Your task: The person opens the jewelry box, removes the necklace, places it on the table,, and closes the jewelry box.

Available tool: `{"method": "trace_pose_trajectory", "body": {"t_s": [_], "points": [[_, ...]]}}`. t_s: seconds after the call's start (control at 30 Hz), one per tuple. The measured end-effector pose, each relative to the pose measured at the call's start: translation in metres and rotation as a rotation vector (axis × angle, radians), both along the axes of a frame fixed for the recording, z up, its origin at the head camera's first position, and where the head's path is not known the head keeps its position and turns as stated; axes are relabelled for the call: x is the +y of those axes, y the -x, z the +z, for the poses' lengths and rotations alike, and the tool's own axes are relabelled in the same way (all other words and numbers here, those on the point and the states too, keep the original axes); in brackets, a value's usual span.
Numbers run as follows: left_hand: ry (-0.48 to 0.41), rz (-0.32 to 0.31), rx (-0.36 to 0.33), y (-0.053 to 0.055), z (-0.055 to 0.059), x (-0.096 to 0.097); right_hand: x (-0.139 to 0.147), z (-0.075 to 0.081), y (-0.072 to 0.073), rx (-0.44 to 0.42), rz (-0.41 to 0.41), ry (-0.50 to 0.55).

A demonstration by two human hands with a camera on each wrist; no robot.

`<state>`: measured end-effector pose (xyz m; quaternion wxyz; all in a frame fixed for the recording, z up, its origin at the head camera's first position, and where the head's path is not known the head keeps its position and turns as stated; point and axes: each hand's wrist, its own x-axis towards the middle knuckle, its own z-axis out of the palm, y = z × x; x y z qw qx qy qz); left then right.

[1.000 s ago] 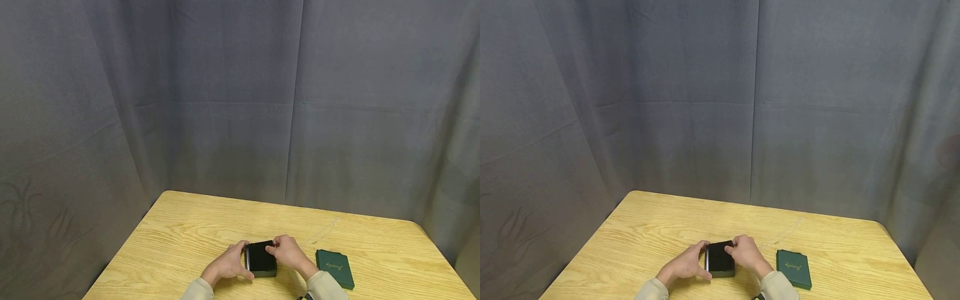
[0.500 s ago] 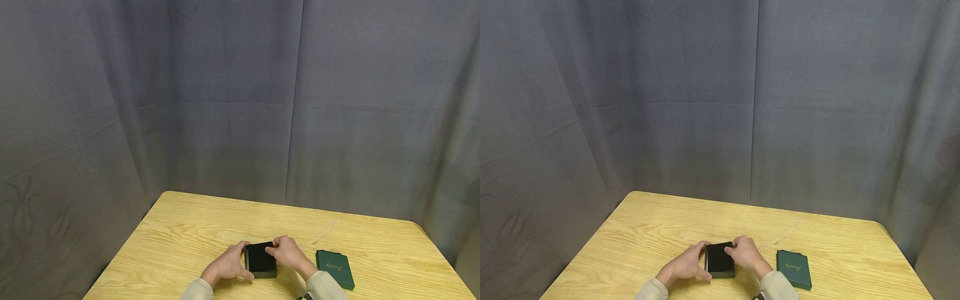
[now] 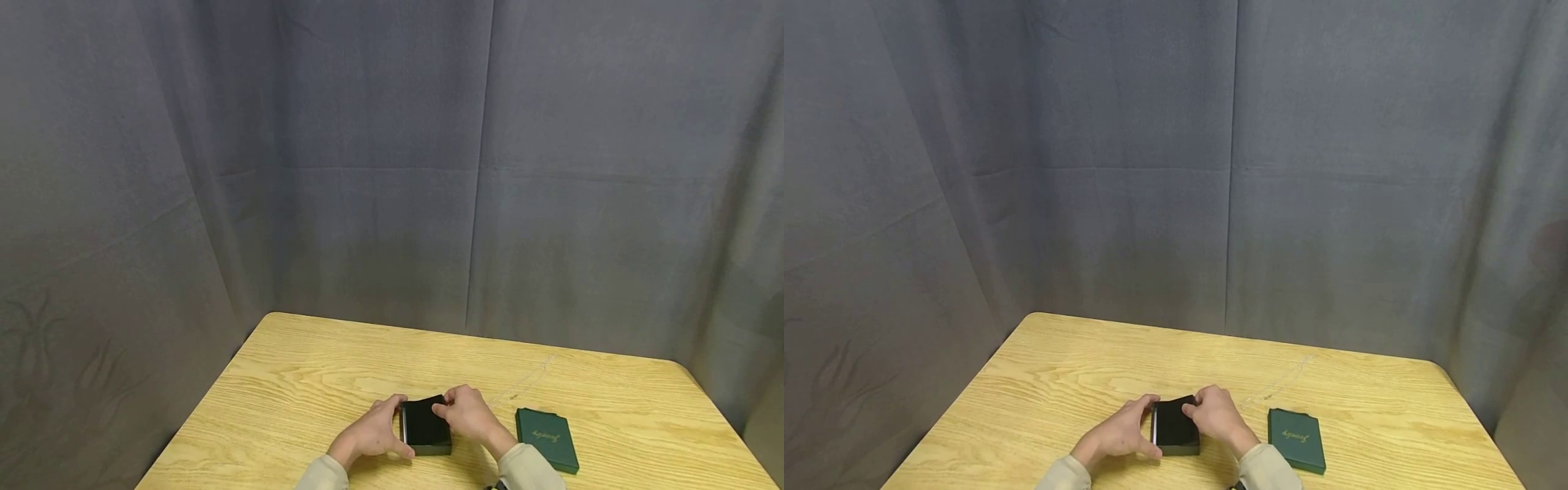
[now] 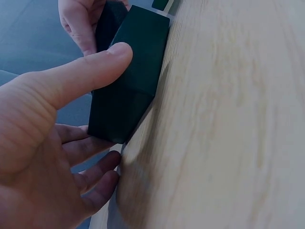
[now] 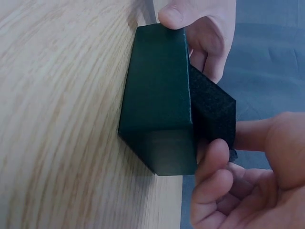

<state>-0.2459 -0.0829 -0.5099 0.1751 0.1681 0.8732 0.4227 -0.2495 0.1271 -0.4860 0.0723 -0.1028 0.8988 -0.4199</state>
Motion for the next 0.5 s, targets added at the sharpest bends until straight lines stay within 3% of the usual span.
{"method": "trace_pose_trajectory", "body": {"t_s": [0.5], "points": [[0.005,-0.013,0.025,0.0008,-0.0006,-0.0006,-0.0061,-0.003,-0.0026,0.061,-0.028,-0.033]]}}
